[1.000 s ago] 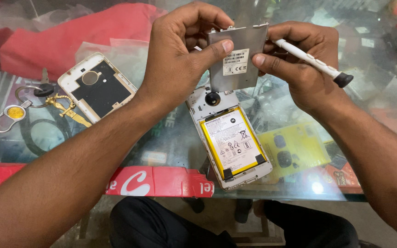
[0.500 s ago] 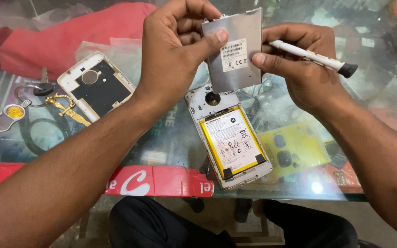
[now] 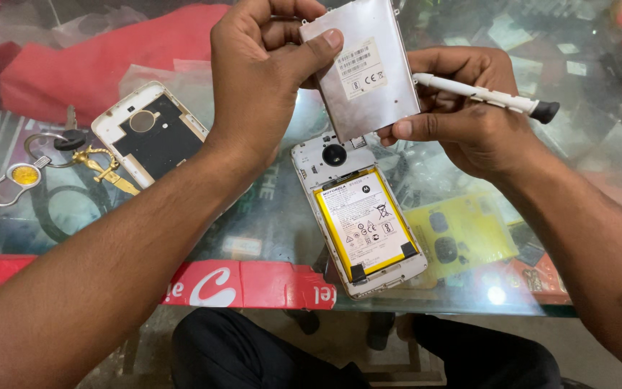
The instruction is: The person removes the old battery from a disassembled smartphone and installs a new one. They align the new battery, press it into place, and use a screwdriver to secure internal components.
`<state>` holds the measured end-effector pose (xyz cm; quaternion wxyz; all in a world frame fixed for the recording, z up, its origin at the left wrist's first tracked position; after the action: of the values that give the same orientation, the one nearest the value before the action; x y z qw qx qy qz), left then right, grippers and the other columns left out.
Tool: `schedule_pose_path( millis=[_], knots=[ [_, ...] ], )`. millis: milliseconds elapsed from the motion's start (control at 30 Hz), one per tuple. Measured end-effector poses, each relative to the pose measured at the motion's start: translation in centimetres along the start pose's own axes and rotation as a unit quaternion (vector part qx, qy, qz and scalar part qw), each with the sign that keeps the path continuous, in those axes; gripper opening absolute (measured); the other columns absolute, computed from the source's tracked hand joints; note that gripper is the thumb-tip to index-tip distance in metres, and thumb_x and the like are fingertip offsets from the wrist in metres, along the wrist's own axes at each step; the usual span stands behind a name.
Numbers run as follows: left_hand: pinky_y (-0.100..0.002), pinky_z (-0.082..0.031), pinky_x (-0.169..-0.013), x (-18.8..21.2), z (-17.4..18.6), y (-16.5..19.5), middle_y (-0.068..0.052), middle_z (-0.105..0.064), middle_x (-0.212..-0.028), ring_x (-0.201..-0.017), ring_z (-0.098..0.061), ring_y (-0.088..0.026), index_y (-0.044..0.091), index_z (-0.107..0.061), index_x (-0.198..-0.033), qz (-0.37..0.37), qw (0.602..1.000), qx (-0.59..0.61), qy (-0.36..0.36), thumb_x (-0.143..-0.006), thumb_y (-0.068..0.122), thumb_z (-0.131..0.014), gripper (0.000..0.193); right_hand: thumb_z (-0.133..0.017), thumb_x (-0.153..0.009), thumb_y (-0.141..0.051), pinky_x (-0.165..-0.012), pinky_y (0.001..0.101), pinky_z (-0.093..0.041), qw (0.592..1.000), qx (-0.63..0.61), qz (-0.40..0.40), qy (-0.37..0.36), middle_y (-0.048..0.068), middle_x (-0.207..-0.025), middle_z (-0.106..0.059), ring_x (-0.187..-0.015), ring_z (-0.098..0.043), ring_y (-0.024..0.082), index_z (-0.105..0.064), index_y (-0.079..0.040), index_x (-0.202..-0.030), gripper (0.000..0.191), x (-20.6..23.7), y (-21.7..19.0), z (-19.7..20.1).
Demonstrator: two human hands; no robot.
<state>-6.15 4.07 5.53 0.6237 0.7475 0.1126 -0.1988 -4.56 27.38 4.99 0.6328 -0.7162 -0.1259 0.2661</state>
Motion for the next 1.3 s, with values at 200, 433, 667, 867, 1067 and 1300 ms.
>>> schedule_pose_path(
  millis=[200, 433, 667, 867, 1067, 1300],
  knots=[
    [-0.026, -0.063, -0.070, 0.0, 0.1, 0.0, -0.007, -0.073, -0.089, -0.076, -0.070, -0.009, -0.001, -0.064, -0.112, -0.004, 1.000, -0.003, 0.002, -0.098, 0.005, -0.075, 0.019, -0.074, -0.083, 0.016, -0.092, 0.0398, -0.067, 1.000, -0.001, -0.002, -0.003, 0.021, -0.109, -0.075, -0.097, -0.077, 0.027, -0.062, 0.010, -0.128, 0.047, 0.0, 0.3, 0.3],
    [-0.026, -0.063, -0.071, 0.1, 0.0, 0.3, -0.007, -0.073, -0.091, -0.077, -0.071, -0.009, -0.002, -0.063, -0.113, -0.010, 1.000, -0.010, 0.000, -0.099, 0.004, -0.074, 0.019, -0.069, -0.088, 0.011, -0.097, 0.0433, -0.066, 0.999, -0.050, 0.006, -0.018, 0.023, -0.110, -0.074, -0.099, -0.076, 0.030, -0.060, 0.013, -0.138, 0.050, 0.2, 0.2, 0.3],
    [-0.030, -0.051, -0.063, 0.1, 0.1, 0.3, -0.010, -0.070, -0.079, -0.065, -0.064, -0.012, -0.005, -0.064, -0.096, -0.022, 0.998, -0.052, -0.011, -0.102, 0.003, -0.077, 0.017, -0.064, -0.104, -0.019, -0.085, 0.0369, -0.065, 0.998, -0.033, 0.003, 0.059, 0.016, -0.108, -0.075, -0.091, -0.076, 0.021, -0.064, 0.004, -0.134, 0.037, 0.1, -0.1, 0.3],
    [-0.032, -0.068, -0.070, 1.0, -0.1, -1.3, -0.008, -0.076, -0.085, -0.075, -0.079, -0.017, -0.002, -0.072, -0.093, 0.033, 0.998, 0.013, -0.043, -0.095, 0.009, -0.075, 0.012, -0.064, -0.116, -0.011, -0.081, 0.0379, -0.062, 0.993, 0.061, 0.070, 0.072, 0.012, -0.100, -0.066, -0.086, -0.067, 0.020, -0.063, 0.001, -0.116, 0.013, 1.3, 0.7, 1.0],
    [-0.036, -0.068, -0.079, 0.8, 0.1, -3.3, -0.009, -0.079, -0.088, -0.079, -0.081, -0.020, -0.001, -0.075, -0.096, 0.070, 0.993, 0.037, -0.082, -0.092, 0.014, -0.076, 0.015, -0.077, -0.103, 0.007, -0.095, 0.0366, -0.070, 0.979, 0.175, 0.100, 0.040, 0.011, -0.122, -0.064, -0.118, -0.074, 0.023, -0.059, -0.003, -0.124, 0.030, 2.2, -1.2, -0.9],
    [-0.038, -0.068, -0.084, 1.2, -0.1, -3.6, -0.009, -0.079, -0.092, -0.085, -0.082, -0.022, 0.000, -0.074, -0.101, 0.073, 0.987, 0.051, -0.135, -0.092, 0.020, -0.079, 0.023, -0.077, -0.085, 0.001, -0.114, 0.0450, -0.056, 0.863, 0.477, 0.160, -0.052, 0.029, -0.139, -0.058, -0.134, -0.060, 0.037, -0.048, 0.009, -0.138, 0.061, 5.3, -5.1, -3.9]
  ],
)
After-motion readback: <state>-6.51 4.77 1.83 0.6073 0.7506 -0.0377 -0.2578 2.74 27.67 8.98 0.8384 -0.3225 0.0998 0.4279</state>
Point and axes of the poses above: each hand's wrist, its own x-axis away from the middle knuckle, its own z-axis out of the back of the hand, y = z × x, the point moved 3 cm from there along -x, towards the middle knuckle
